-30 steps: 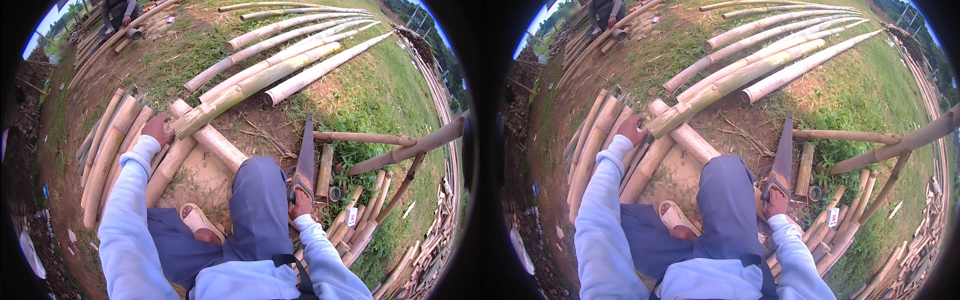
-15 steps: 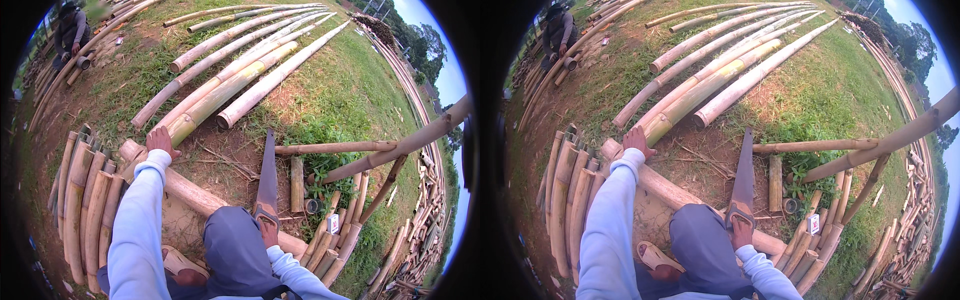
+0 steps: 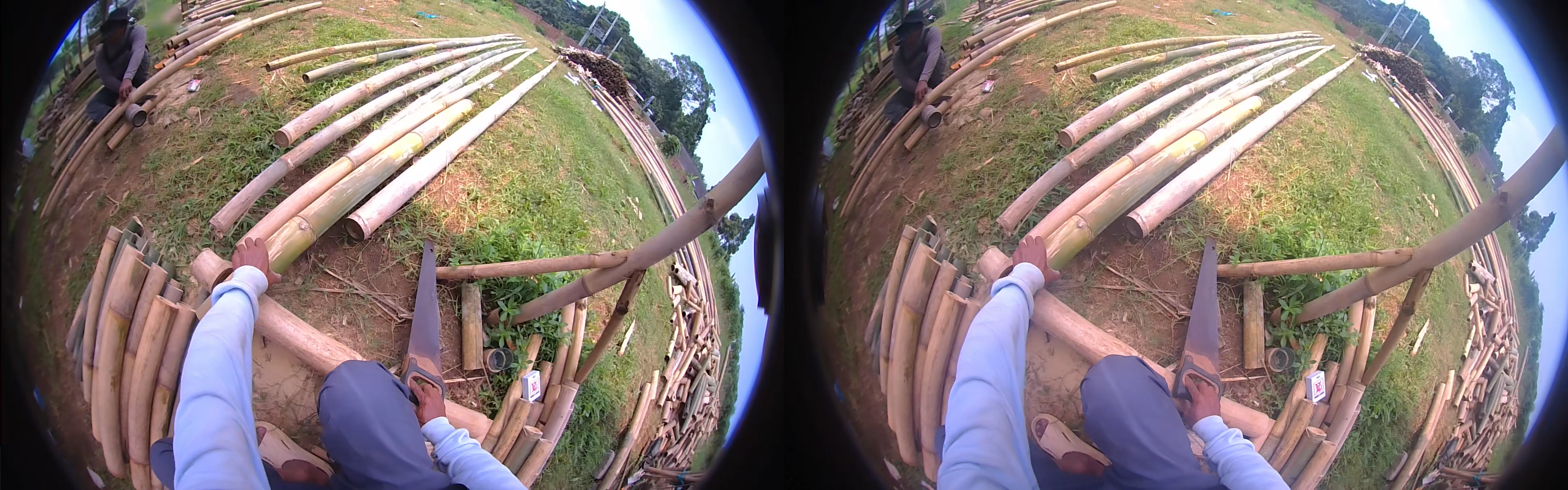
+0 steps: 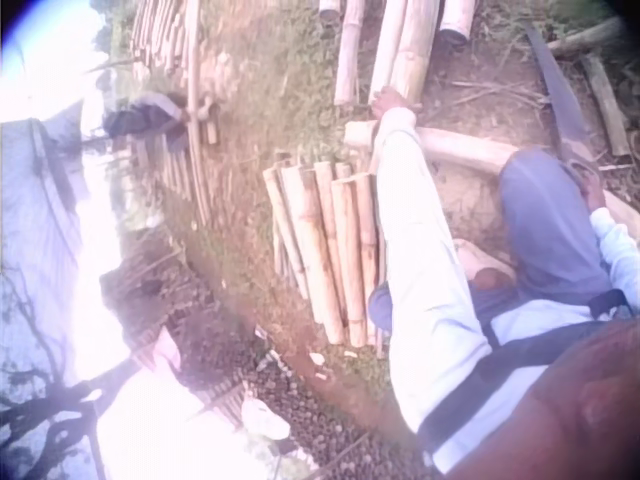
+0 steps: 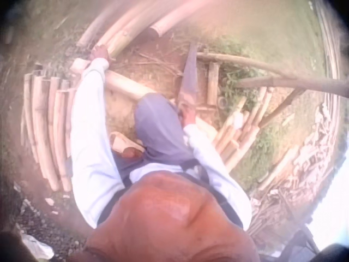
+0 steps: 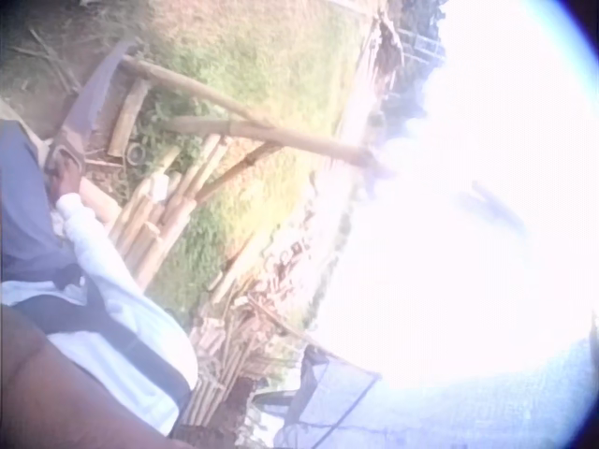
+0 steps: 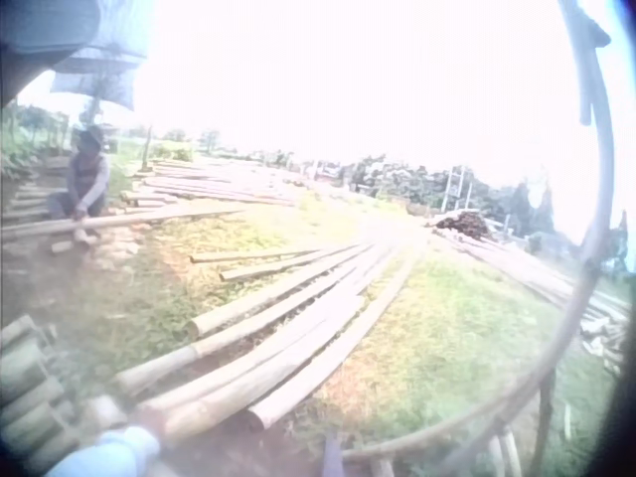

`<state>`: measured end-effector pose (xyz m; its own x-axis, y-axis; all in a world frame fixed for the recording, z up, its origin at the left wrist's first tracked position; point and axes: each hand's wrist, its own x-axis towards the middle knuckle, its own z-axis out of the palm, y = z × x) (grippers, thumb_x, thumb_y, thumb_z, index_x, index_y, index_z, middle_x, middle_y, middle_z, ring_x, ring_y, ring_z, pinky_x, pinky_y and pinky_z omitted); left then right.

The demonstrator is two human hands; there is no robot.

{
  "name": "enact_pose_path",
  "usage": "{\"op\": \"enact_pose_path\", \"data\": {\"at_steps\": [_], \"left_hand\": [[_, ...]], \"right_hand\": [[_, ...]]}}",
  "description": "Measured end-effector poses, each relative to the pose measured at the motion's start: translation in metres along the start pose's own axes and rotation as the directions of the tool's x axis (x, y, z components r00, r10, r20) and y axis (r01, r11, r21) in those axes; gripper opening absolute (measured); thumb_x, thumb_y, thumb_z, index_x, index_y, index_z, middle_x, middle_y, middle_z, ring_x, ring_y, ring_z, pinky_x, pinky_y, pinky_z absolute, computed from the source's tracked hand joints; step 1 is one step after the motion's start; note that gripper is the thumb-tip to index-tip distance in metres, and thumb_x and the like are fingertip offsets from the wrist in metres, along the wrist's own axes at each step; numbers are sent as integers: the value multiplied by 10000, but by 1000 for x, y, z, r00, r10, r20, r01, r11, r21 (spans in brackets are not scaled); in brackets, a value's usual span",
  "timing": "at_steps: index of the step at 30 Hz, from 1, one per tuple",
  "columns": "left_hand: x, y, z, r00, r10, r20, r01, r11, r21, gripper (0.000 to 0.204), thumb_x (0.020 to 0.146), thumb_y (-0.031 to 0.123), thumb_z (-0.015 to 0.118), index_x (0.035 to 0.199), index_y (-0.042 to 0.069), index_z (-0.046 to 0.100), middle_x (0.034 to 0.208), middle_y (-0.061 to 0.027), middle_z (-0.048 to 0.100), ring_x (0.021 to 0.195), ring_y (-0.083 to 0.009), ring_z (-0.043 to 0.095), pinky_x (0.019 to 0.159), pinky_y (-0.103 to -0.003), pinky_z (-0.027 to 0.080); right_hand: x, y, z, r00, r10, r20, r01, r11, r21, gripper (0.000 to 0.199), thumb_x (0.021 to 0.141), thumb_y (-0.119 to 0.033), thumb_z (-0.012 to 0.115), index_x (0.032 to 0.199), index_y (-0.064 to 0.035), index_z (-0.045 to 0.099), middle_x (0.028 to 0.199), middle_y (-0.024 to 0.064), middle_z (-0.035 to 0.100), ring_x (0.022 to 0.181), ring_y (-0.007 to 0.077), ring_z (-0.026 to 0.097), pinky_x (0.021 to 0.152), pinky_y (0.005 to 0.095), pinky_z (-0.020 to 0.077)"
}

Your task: The person sits on the ground and uses a hand saw to cut long bamboo poles into shorter sections. They repeatedly position a pole, saw through it, and move the cut piece aside to continue with the next one.

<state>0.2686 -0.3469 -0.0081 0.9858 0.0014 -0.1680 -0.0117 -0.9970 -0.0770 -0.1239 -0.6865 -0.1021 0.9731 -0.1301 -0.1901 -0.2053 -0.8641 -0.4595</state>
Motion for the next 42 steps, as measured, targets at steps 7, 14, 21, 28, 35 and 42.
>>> {"op": "enact_pose_path", "data": {"at_steps": [7,14,21,28,35,42], "left_hand": [[-86,-50,-61,995,21,101,-25,999,30,946,624,521,911,1305,13,494,1295,-178,565,1236,-349,599,1034,-447,515],[-227,-182,-96,992,-43,115,27,991,134,925,580,454,918,1280,21,494,1262,-196,569,1136,-398,640,954,-496,543],[-407,-300,-47,986,-151,64,142,981,133,877,576,429,917,1255,63,499,1162,-174,554,1126,-396,604,938,-486,525],[-447,-322,17,968,-250,-32,251,965,80,908,562,387,910,1299,71,483,1158,-172,531,1125,-380,581,980,-460,507],[-442,-321,41,962,-272,19,272,962,-13,889,516,298,909,1267,74,490,1148,-154,520,1094,-373,560,964,-459,502],[-473,-292,52,957,-272,-104,271,962,-31,889,505,277,913,1268,69,506,1098,-144,513,1059,-355,542,956,-446,474]], "right_hand": [[1,3,2,1000,1,2,-1,1000,-13,682,794,-211,775,1445,-188,577,1103,170,619,1084,370,593,970,478,484],[6,7,3,999,27,34,-27,1000,7,695,786,-180,778,1447,-161,567,1102,168,619,1110,376,598,982,465,493],[14,46,23,993,-115,-16,115,993,-7,653,823,-190,737,1451,-177,557,1103,173,619,1111,391,596,990,472,482],[26,57,13,974,-164,154,163,986,21,512,953,-277,572,1428,-87,568,1217,210,596,1188,384,572,1026,463,443],[32,36,-27,891,-55,450,226,915,-335,456,1047,-308,425,1344,6,573,1341,240,573,1245,384,536,1082,459,401],[73,-50,-99,932,116,344,82,857,-509,471,844,-435,717,1141,-71,753,1026,227,759,969,398,741,889,469,583]]}}
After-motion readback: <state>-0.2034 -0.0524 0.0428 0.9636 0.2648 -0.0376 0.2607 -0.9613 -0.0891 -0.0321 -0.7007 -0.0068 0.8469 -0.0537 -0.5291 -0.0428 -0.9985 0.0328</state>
